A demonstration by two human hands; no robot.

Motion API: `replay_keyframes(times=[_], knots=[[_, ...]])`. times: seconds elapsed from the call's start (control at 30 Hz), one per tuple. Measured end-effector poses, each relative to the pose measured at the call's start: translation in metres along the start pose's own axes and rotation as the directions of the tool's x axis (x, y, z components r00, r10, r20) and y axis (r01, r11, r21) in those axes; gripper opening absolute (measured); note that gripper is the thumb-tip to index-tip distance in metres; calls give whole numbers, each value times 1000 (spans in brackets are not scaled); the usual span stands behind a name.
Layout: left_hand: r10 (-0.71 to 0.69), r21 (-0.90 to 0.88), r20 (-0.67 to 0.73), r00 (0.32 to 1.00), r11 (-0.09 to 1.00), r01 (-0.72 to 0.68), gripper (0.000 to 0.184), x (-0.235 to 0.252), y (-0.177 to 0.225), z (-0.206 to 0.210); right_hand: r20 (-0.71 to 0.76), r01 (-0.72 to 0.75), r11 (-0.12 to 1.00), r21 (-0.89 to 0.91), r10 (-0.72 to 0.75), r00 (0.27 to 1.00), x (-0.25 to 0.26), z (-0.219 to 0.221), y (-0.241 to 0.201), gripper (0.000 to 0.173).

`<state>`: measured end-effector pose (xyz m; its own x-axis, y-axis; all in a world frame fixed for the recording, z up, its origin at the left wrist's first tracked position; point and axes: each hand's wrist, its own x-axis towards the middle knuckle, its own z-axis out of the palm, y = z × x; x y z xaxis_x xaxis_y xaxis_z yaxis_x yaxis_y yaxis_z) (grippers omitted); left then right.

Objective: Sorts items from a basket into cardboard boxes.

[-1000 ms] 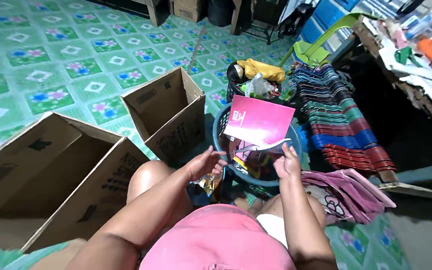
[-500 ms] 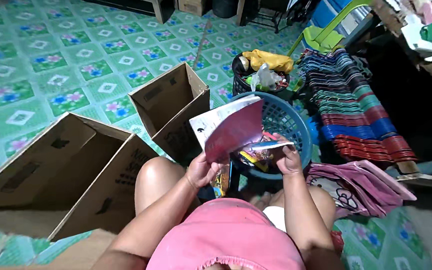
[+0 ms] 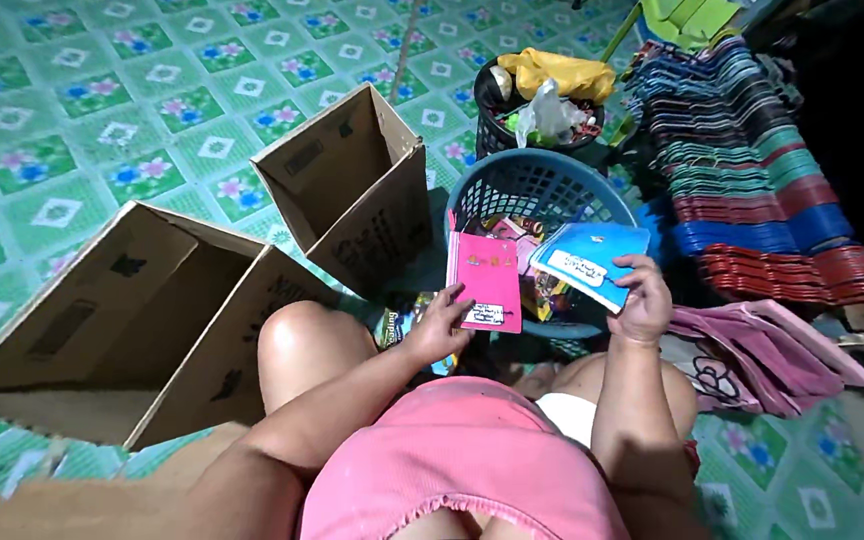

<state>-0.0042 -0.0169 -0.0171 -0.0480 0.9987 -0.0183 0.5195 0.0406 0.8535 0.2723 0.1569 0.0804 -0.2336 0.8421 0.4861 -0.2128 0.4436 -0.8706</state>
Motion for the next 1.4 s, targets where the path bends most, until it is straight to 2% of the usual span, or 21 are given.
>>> replay_keyframes(times=[0.1,0.17,0.23,0.33,0.4,0.47,0.57,0.7,0.77,0.9,0.97,1.03,1.1,1.17,1.27,1.4], knots=[[-57,-62,-143,988,997,48,29,-1,4,-2,72,-18,998,59,13,997,0,8,1,10],[-149,-159,-221,964,980,115,29,-3,4,-2,81,-88,994,59,83,993,0,14,-1,30],[-269,-298,-237,934,935,194,53,-5,1,0,75,-118,993,-6,119,990,0,16,3,37],[-374,-502,-169,912,829,247,87,-5,2,-4,69,-74,992,-101,82,994,5,15,11,30],[-399,-602,-106,911,755,261,97,-6,0,-7,63,-67,986,-154,78,995,6,16,10,27],[-421,-648,-42,906,702,296,97,-5,-2,-10,54,-65,980,-188,76,996,6,19,8,30],[-426,-673,10,905,666,321,91,-4,-7,-10,33,-65,982,-180,72,997,4,27,5,45],[-441,-707,73,895,610,358,85,-2,-11,-10,30,-36,999,-4,36,999,0,38,3,80],[-458,-711,75,886,598,370,80,-2,-11,-10,5,-68,996,57,68,998,-2,44,-2,94],[-464,-719,66,883,592,365,78,-4,-11,-9,27,-192,961,201,190,981,-13,56,-14,101],[-472,-734,77,879,570,370,76,-4,-11,-9,72,-301,916,264,293,953,-26,64,-13,99],[-496,-765,91,864,521,379,68,-3,-9,-10,105,-456,855,245,445,890,-44,71,0,91],[-518,-787,86,851,489,377,58,-1,-7,-10,93,-612,783,113,605,791,-56,73,21,82],[-527,-791,81,846,483,376,50,-1,-8,-10,46,-710,700,-73,714,699,-62,74,37,83],[-537,-782,69,841,495,380,47,1,-8,-9,-33,-764,615,-196,775,632,-60,77,39,81],[-541,-771,72,838,502,391,47,2,-6,-9,-49,-775,563,-288,799,599,-59,77,37,80]])
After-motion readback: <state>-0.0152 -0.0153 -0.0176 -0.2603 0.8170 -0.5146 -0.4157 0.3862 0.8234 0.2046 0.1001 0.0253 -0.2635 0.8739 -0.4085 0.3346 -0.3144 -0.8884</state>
